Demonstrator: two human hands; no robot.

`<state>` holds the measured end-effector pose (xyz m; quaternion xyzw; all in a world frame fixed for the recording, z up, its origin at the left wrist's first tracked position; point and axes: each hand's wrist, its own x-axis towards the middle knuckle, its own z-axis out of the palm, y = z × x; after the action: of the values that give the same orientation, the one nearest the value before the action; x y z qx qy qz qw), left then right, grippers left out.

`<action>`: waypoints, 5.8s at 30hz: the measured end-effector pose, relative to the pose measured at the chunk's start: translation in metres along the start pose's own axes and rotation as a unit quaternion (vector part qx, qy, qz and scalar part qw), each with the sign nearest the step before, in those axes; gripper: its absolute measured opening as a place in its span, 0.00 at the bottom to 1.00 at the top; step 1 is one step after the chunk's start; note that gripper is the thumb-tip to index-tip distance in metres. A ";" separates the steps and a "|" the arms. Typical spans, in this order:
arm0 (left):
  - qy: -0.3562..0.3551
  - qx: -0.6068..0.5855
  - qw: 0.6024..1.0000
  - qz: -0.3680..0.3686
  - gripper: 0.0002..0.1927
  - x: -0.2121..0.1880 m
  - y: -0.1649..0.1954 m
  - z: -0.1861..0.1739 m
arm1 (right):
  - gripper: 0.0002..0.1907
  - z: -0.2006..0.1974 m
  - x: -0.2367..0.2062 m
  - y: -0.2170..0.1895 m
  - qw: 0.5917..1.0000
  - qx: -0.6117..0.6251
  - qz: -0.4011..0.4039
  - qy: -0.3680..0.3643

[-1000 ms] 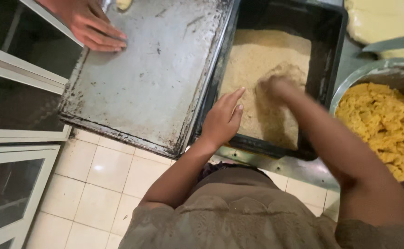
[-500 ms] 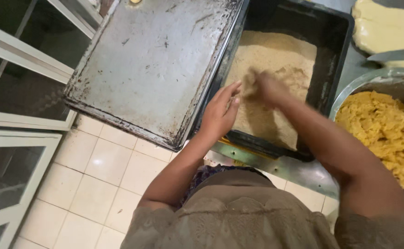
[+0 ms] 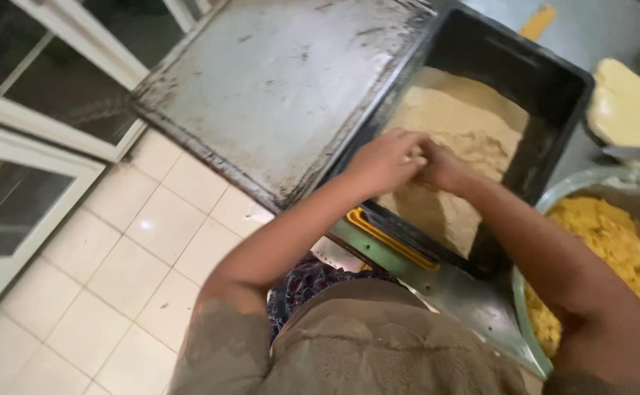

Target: The person kneads a large mass of yellow dough in a metal bowl, pinches off portions, and rolls each portion by hand on the table into a log shape. They then coat the dough logs in a tray of breadcrumbs and place the coated pieces onto a baking tray.

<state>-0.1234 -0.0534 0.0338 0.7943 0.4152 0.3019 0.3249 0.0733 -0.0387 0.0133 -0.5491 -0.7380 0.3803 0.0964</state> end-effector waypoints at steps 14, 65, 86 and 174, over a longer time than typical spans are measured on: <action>-0.335 -0.057 0.937 0.084 0.44 0.088 -0.044 0.021 | 0.32 -0.042 -0.034 0.018 0.915 0.334 0.206 -0.094; 0.262 0.340 0.889 -0.162 0.11 0.198 -0.190 -0.174 | 0.23 0.027 -0.113 -0.066 0.940 -0.135 0.291 0.119; 0.296 0.284 0.911 0.048 0.22 0.178 -0.208 -0.190 | 0.25 0.026 -0.107 -0.070 0.927 -0.124 0.345 0.080; 0.033 -0.032 0.994 -0.098 0.18 -0.097 -0.066 -0.167 | 0.17 0.051 -0.097 -0.073 0.884 -0.036 0.360 0.295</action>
<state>-0.3248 -0.0628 0.0637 0.7288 0.4915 0.3076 0.3642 0.0279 -0.1558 0.0534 -0.8670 -0.4399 0.1827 0.1461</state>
